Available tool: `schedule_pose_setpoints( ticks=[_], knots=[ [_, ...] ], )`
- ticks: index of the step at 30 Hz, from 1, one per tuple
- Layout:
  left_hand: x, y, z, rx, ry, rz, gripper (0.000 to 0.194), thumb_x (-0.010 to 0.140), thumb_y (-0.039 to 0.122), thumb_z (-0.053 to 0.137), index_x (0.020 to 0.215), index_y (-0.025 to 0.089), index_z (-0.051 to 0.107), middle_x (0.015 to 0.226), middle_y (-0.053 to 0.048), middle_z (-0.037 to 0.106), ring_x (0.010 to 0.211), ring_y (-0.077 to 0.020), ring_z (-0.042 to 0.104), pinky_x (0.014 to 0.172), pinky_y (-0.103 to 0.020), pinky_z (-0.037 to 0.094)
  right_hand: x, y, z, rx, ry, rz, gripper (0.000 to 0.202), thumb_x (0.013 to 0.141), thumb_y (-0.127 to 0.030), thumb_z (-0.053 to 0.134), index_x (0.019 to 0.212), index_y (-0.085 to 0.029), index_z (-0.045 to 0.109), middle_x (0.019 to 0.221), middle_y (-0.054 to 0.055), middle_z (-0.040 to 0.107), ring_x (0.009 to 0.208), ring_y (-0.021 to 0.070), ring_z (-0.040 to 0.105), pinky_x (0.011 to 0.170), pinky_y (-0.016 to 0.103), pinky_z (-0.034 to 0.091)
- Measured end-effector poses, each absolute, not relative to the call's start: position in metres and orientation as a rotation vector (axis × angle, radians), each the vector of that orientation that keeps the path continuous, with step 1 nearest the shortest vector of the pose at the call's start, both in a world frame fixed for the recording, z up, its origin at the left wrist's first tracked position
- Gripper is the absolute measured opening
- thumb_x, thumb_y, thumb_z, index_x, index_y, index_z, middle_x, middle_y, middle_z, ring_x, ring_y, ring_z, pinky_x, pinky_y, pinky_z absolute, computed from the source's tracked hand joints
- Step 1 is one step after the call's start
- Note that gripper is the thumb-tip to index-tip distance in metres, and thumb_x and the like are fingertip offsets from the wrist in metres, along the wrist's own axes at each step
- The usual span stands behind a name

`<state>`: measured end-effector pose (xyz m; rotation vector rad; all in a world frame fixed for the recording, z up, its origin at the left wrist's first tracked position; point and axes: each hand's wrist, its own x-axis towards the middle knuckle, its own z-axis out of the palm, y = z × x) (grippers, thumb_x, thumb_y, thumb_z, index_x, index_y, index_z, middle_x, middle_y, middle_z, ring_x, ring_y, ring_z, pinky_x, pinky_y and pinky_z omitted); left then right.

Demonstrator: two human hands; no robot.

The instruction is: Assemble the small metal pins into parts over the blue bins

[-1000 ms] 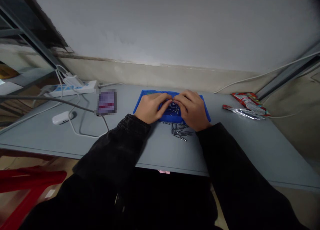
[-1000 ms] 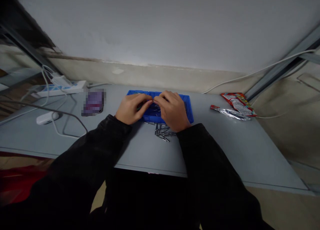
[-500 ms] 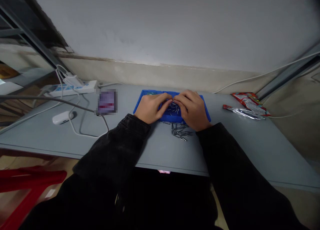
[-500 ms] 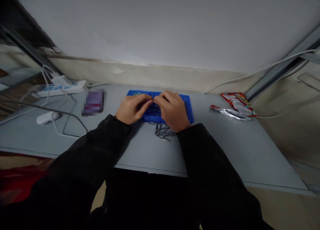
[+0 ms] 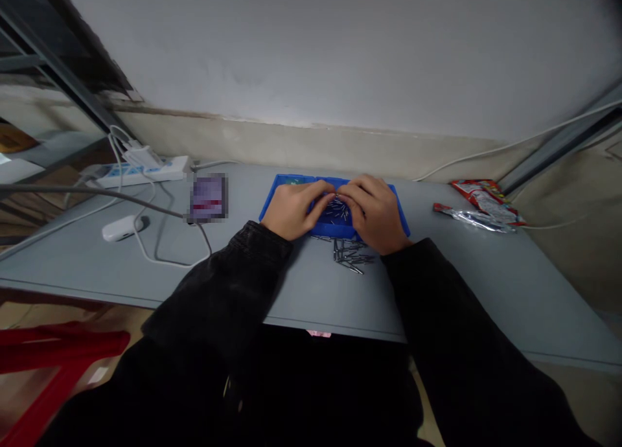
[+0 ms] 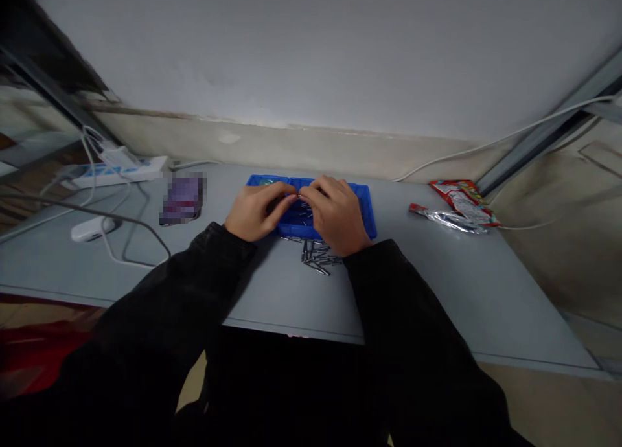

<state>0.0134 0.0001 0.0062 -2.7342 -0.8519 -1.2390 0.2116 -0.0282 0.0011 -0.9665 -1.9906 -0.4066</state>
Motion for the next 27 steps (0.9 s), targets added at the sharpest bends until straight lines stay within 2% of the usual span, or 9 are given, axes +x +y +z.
schedule_pose_setpoints(
  ticks=[27],
  knots=[
    [0.0134,0.0000,0.0060,-2.752,-0.872,-1.219,0.026,0.104,0.032,0.049,0.108,0.016,0.069,0.087,-0.005,0.074,0.072,-0.0137,0.067,0.070,-0.026,0.049,0.2121,-0.0280,0.0003,-0.977,-2.003,-0.372,0.021,0.102,-0.024,0.049,0.095,-0.022,0.068,0.090,0.003,0.067,0.084,0.0181,0.058,0.076,0.034,0.042]
  ],
)
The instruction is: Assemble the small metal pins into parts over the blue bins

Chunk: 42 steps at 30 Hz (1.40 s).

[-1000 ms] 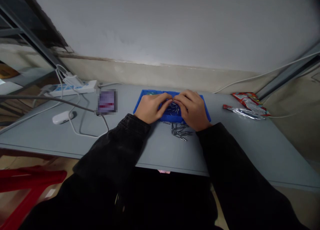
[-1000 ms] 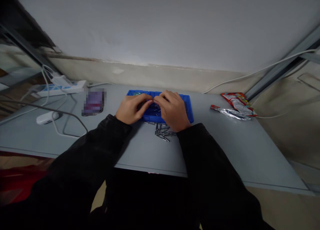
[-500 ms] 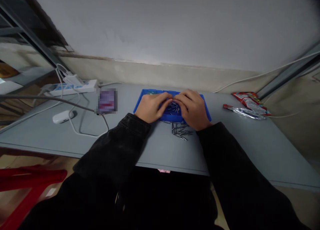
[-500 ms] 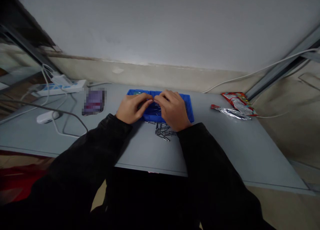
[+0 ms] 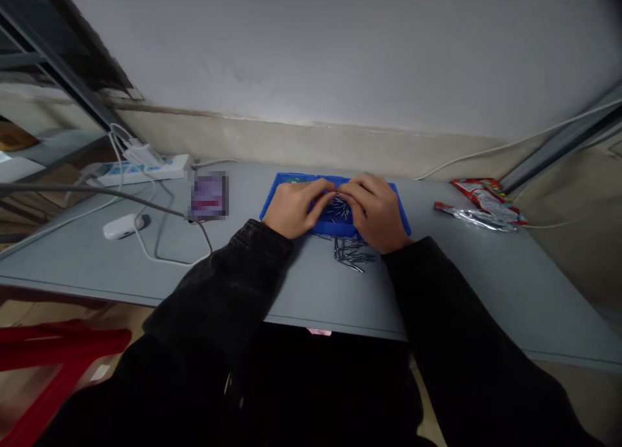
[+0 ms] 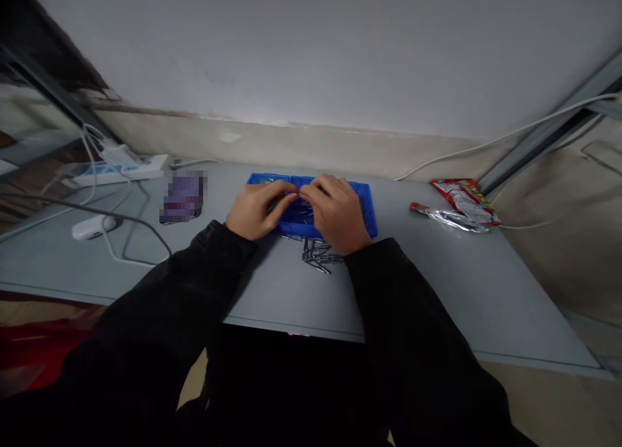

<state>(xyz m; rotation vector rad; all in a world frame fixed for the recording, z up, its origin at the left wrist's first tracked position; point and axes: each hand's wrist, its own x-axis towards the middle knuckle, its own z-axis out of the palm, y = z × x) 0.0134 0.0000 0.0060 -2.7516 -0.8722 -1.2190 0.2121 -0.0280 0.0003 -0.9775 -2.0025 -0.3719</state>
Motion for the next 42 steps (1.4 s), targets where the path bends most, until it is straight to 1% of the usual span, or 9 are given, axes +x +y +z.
schedule_pose_setpoints(
  ticks=[8,13,25,33,42],
  knots=[
    [0.0135,-0.0004,0.0058,-2.752,-0.883,-1.217,0.025,0.104,0.032,0.049,0.108,0.017,0.069,0.087,-0.004,0.074,0.075,-0.0139,0.068,0.072,-0.026,0.049,0.2123,-0.0282,0.0006,-0.969,-1.997,-0.383,0.020,0.102,-0.024,0.049,0.094,-0.022,0.068,0.089,0.003,0.066,0.084,0.0179,0.058,0.076,0.034,0.042],
    [0.0134,0.0000,0.0060,-2.740,-0.877,-1.215,0.024,0.104,0.032,0.050,0.107,0.017,0.069,0.085,-0.003,0.073,0.072,-0.0131,0.067,0.070,-0.025,0.049,0.2123,-0.0280,0.0007,-0.962,-1.995,-0.404,0.019,0.101,-0.023,0.050,0.094,-0.022,0.068,0.089,0.003,0.067,0.083,0.0178,0.058,0.076,0.034,0.042],
    [0.0134,-0.0003,0.0062,-2.736,-0.879,-1.230,0.027,0.104,0.034,0.048,0.107,0.017,0.069,0.086,-0.003,0.074,0.073,-0.0132,0.067,0.071,-0.026,0.050,0.2130,-0.0274,-0.0003,-0.965,-1.990,-0.382,0.019,0.101,-0.023,0.050,0.094,-0.023,0.067,0.090,0.003,0.066,0.083,0.0178,0.058,0.076,0.034,0.043],
    [0.0137,-0.0008,0.0075,-2.739,-0.860,-1.248,0.026,0.104,0.032,0.049,0.107,0.017,0.070,0.086,-0.004,0.074,0.069,-0.0120,0.066,0.068,-0.025,0.049,0.2135,-0.0269,-0.0007,-0.974,-1.992,-0.374,0.020,0.102,-0.024,0.048,0.095,-0.023,0.067,0.090,0.003,0.066,0.083,0.0182,0.058,0.077,0.034,0.043],
    [0.0137,-0.0005,0.0068,-2.730,-0.854,-1.261,0.026,0.104,0.032,0.049,0.107,0.017,0.070,0.085,-0.003,0.074,0.070,-0.0123,0.066,0.070,-0.025,0.050,0.2135,-0.0275,-0.0006,-0.989,-1.992,-0.364,0.019,0.101,-0.024,0.049,0.095,-0.023,0.067,0.091,0.003,0.067,0.084,0.0185,0.058,0.077,0.035,0.043]
  ],
)
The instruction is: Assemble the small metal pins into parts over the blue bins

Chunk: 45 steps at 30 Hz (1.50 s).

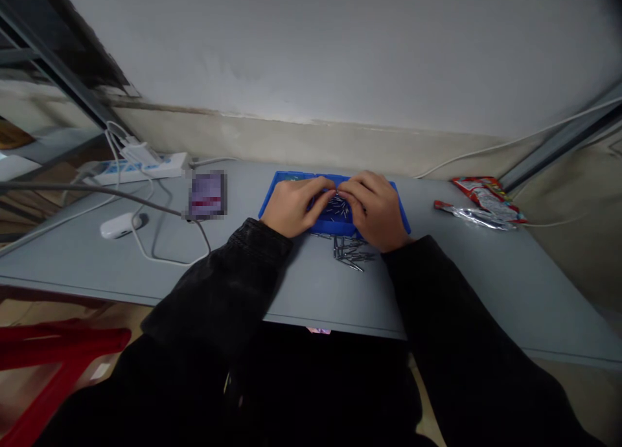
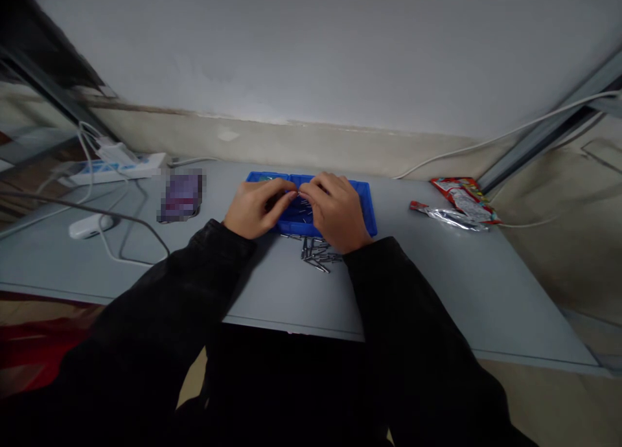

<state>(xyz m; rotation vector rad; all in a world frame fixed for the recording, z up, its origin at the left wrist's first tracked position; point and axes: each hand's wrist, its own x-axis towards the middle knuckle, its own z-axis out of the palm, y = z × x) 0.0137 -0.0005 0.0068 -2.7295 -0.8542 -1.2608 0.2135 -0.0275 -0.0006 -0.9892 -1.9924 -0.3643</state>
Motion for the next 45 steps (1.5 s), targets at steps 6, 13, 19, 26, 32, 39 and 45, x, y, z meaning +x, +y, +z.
schedule_pose_setpoints(
  ticks=[6,13,19,26,32,39,45],
  knots=[
    [0.0141,-0.0010,0.0081,-2.720,-0.839,-1.268,0.026,0.103,0.032,0.049,0.105,0.017,0.070,0.084,-0.004,0.074,0.069,-0.0121,0.066,0.069,-0.025,0.050,0.2137,-0.0273,-0.0013,-0.990,-1.992,-0.368,0.019,0.102,-0.024,0.049,0.096,-0.024,0.067,0.091,0.003,0.067,0.084,0.0182,0.059,0.078,0.035,0.044],
    [0.0138,-0.0011,0.0079,-2.723,-0.836,-1.269,0.026,0.103,0.031,0.049,0.105,0.016,0.070,0.085,-0.004,0.074,0.069,-0.0119,0.066,0.068,-0.025,0.050,0.2134,-0.0273,-0.0013,-0.979,-1.989,-0.380,0.021,0.102,-0.026,0.048,0.095,-0.023,0.067,0.091,0.003,0.067,0.083,0.0180,0.059,0.077,0.034,0.044],
    [0.0139,-0.0012,0.0078,-2.731,-0.836,-1.264,0.023,0.103,0.030,0.051,0.106,0.017,0.070,0.086,-0.004,0.074,0.070,-0.0120,0.067,0.069,-0.025,0.049,0.2134,-0.0273,-0.0009,-0.970,-1.994,-0.370,0.021,0.102,-0.025,0.048,0.095,-0.023,0.068,0.091,0.003,0.067,0.083,0.0182,0.058,0.076,0.035,0.043],
    [0.0142,-0.0010,0.0078,-2.736,-0.819,-1.275,0.025,0.103,0.030,0.049,0.105,0.016,0.070,0.086,-0.004,0.074,0.071,-0.0122,0.067,0.068,-0.025,0.049,0.2133,-0.0273,-0.0011,-0.965,-1.993,-0.371,0.021,0.102,-0.025,0.049,0.096,-0.022,0.068,0.091,0.004,0.067,0.083,0.0182,0.059,0.077,0.035,0.044],
    [0.0144,-0.0009,0.0079,-2.736,-0.828,-1.264,0.025,0.103,0.030,0.049,0.105,0.015,0.070,0.085,-0.003,0.074,0.068,-0.0117,0.066,0.068,-0.025,0.048,0.2131,-0.0279,-0.0009,-0.963,-1.989,-0.365,0.020,0.102,-0.025,0.049,0.096,-0.022,0.068,0.090,0.003,0.067,0.084,0.0182,0.059,0.077,0.034,0.044],
    [0.0143,-0.0005,0.0075,-2.731,-0.823,-1.270,0.026,0.103,0.030,0.048,0.105,0.015,0.070,0.086,-0.004,0.074,0.069,-0.0121,0.066,0.068,-0.025,0.049,0.2127,-0.0275,-0.0006,-0.953,-1.985,-0.363,0.020,0.102,-0.025,0.049,0.095,-0.022,0.068,0.089,0.003,0.066,0.083,0.0181,0.059,0.077,0.034,0.044],
    [0.0141,-0.0006,0.0075,-2.742,-0.830,-1.259,0.026,0.103,0.030,0.048,0.106,0.015,0.070,0.086,-0.004,0.074,0.068,-0.0119,0.066,0.068,-0.025,0.049,0.2130,-0.0275,-0.0009,-0.955,-1.987,-0.352,0.021,0.102,-0.025,0.048,0.096,-0.023,0.068,0.089,0.003,0.066,0.084,0.0182,0.059,0.077,0.035,0.044]
  ],
)
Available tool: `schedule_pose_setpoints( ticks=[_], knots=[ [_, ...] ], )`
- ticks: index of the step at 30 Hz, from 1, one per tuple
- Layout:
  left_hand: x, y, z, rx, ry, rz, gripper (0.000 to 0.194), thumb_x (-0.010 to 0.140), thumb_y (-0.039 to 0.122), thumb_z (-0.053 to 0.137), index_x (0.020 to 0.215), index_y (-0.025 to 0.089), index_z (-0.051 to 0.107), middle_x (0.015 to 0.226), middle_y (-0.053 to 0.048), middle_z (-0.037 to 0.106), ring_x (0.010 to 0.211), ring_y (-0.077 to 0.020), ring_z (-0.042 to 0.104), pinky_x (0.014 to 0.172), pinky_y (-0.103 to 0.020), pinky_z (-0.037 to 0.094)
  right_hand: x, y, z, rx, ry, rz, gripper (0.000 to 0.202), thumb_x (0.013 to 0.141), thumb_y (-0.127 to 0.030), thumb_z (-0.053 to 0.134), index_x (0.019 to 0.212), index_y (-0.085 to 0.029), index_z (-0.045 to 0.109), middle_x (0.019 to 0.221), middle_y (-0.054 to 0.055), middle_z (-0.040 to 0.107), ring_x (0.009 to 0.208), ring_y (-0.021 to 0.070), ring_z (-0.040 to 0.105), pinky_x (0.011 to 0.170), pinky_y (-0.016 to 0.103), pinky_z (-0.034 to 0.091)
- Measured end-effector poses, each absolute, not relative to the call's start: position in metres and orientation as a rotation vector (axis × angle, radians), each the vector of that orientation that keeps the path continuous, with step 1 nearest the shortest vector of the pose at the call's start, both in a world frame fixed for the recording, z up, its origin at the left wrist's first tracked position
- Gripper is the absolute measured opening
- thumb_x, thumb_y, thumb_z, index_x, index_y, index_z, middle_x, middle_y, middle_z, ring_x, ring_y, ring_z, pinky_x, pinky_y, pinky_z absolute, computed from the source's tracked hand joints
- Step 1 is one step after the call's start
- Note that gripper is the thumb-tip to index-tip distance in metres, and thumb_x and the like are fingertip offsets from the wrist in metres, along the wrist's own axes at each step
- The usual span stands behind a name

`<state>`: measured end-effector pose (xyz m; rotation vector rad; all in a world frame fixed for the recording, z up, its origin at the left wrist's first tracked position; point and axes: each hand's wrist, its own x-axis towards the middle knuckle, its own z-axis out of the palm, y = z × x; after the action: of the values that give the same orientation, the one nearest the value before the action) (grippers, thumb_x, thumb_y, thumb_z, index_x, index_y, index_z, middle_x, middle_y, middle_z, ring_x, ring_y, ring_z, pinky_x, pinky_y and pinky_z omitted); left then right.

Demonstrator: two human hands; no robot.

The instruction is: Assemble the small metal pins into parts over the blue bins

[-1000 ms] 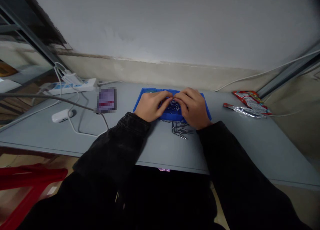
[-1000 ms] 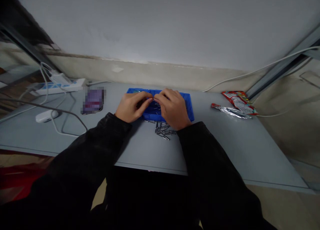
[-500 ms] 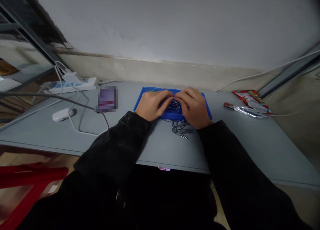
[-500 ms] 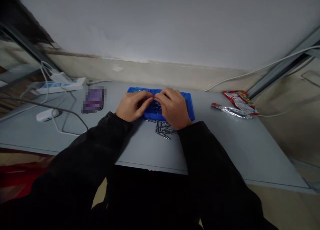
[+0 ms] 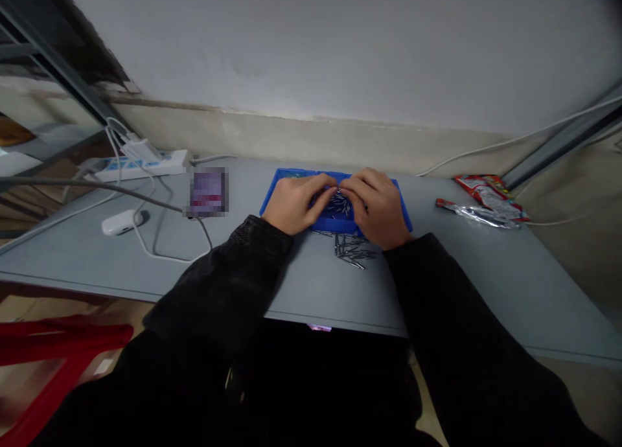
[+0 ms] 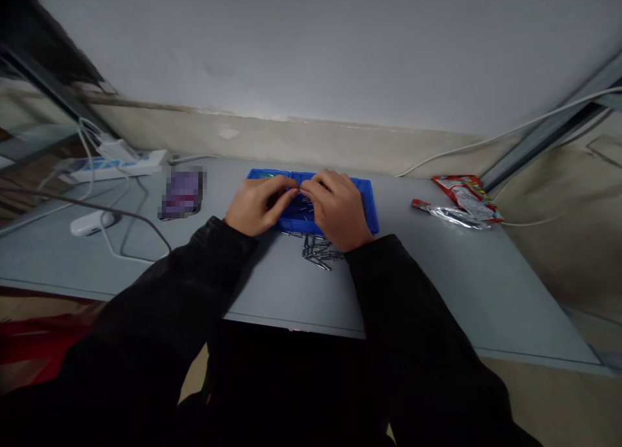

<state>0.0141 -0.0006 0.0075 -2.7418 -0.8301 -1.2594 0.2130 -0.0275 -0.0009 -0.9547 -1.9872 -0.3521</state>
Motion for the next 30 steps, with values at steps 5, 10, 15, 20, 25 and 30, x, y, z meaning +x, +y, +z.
schedule_pose_setpoints(
  ticks=[5,10,15,20,25,30],
  knots=[
    [0.0146,-0.0011,0.0079,-2.732,-0.834,-1.265,0.027,0.104,0.030,0.048,0.105,0.015,0.070,0.085,-0.004,0.074,0.069,-0.0121,0.066,0.068,-0.025,0.049,0.2134,-0.0267,-0.0017,-0.951,-1.987,-0.356,0.020,0.102,-0.025,0.049,0.095,-0.023,0.067,0.089,0.003,0.066,0.083,0.0181,0.059,0.077,0.035,0.044],
    [0.0145,-0.0010,0.0077,-2.729,-0.833,-1.272,0.026,0.103,0.030,0.049,0.105,0.016,0.070,0.084,-0.003,0.073,0.069,-0.0120,0.066,0.067,-0.025,0.049,0.2135,-0.0272,-0.0013,-0.967,-1.991,-0.362,0.020,0.102,-0.025,0.048,0.096,-0.022,0.067,0.090,0.003,0.066,0.084,0.0177,0.059,0.077,0.034,0.044],
    [0.0140,-0.0007,0.0079,-2.733,-0.828,-1.256,0.025,0.103,0.030,0.049,0.104,0.016,0.069,0.083,-0.003,0.073,0.068,-0.0119,0.066,0.067,-0.025,0.048,0.2137,-0.0276,-0.0011,-0.969,-1.995,-0.353,0.019,0.102,-0.025,0.049,0.097,-0.023,0.068,0.091,0.003,0.066,0.086,0.0184,0.059,0.078,0.035,0.044],
    [0.0140,-0.0008,0.0078,-2.732,-0.840,-1.253,0.025,0.103,0.030,0.049,0.105,0.016,0.069,0.084,-0.003,0.073,0.068,-0.0117,0.066,0.067,-0.025,0.048,0.2140,-0.0272,-0.0015,-0.963,-1.993,-0.354,0.019,0.102,-0.025,0.049,0.096,-0.023,0.067,0.090,0.003,0.066,0.084,0.0179,0.058,0.078,0.034,0.044],
    [0.0142,-0.0011,0.0079,-2.737,-0.837,-1.255,0.024,0.103,0.030,0.049,0.105,0.016,0.069,0.084,-0.003,0.074,0.068,-0.0114,0.065,0.067,-0.024,0.048,0.2141,-0.0268,-0.0017,-0.969,-1.995,-0.347,0.019,0.102,-0.025,0.049,0.096,-0.023,0.067,0.091,0.003,0.066,0.084,0.0174,0.058,0.078,0.034,0.044],
    [0.0141,-0.0011,0.0078,-2.742,-0.849,-1.255,0.026,0.104,0.031,0.048,0.105,0.016,0.070,0.085,-0.004,0.074,0.069,-0.0119,0.066,0.068,-0.025,0.049,0.2140,-0.0270,-0.0019,-0.965,-1.991,-0.353,0.020,0.102,-0.026,0.048,0.097,-0.023,0.067,0.091,0.003,0.066,0.085,0.0180,0.059,0.078,0.035,0.044]
  ],
)
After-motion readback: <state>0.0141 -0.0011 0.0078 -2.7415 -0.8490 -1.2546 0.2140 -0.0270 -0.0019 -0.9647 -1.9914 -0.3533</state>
